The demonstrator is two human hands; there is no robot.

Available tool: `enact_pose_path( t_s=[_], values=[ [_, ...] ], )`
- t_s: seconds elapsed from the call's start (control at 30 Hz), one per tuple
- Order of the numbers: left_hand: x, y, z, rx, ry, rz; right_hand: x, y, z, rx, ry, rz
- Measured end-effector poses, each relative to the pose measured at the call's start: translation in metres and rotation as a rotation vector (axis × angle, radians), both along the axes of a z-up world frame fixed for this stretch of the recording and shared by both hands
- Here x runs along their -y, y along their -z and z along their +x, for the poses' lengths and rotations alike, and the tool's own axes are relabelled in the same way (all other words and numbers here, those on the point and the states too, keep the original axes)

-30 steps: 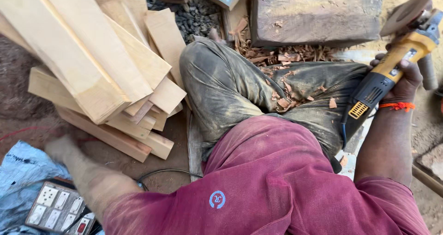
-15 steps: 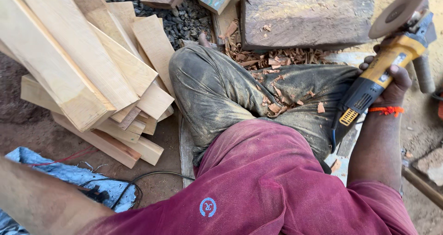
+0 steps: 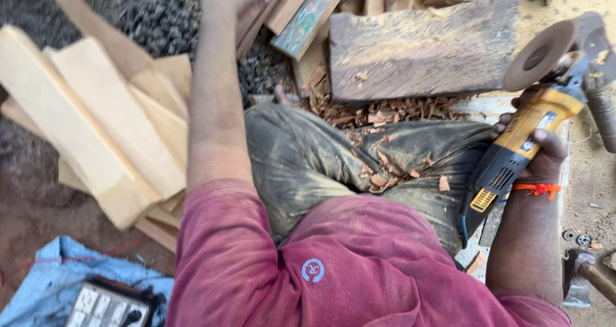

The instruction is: The person sits cross-legged on the ground and uses an angle grinder with a sanding disc to smooth the surfaces and edges of rectangular wooden planks. They hold each plank with one hand while operating the tool with the other, rotating the planks to work on different sides before setting them aside.

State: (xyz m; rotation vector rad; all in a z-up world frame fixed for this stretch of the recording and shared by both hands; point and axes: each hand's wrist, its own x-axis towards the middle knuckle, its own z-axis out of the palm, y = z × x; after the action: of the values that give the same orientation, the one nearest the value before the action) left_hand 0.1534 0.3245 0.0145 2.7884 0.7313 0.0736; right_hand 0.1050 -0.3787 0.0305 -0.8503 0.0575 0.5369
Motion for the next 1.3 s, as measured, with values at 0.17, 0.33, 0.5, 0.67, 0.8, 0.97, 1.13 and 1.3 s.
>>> enact_pose_path(
  t_s=[0.17,0.33,0.5,0.67,0.8,0.97,1.13,1.3],
  values=[
    [0.017,0.035,0.008,-0.194,-0.134,-0.190,-0.002,0.003,-0.001,-0.034,0.031,0.024],
    [-0.004,0.021,0.006,0.084,0.073,-0.448,0.003,0.006,0.003,-0.048,0.009,0.003],
    [0.040,-0.024,-0.027,0.157,0.432,-1.765,-0.003,0.008,0.006,-0.002,0.001,0.034],
    [0.131,-0.032,-0.053,0.294,0.550,-2.122,0.010,0.015,0.001,-0.006,-0.003,-0.013],
    [0.169,-0.047,-0.055,0.315,0.660,-2.101,0.008,0.017,0.003,0.000,0.021,0.070],
    [0.197,-0.051,-0.030,0.191,0.611,-1.514,0.011,0.018,-0.002,0.024,0.079,0.079],
    [0.255,-0.021,0.010,-0.144,0.702,-0.154,-0.005,0.012,-0.011,0.084,0.161,0.165],
    [0.277,0.013,0.009,0.014,0.773,-0.009,-0.010,0.000,-0.010,0.051,0.125,0.165]
  ],
)
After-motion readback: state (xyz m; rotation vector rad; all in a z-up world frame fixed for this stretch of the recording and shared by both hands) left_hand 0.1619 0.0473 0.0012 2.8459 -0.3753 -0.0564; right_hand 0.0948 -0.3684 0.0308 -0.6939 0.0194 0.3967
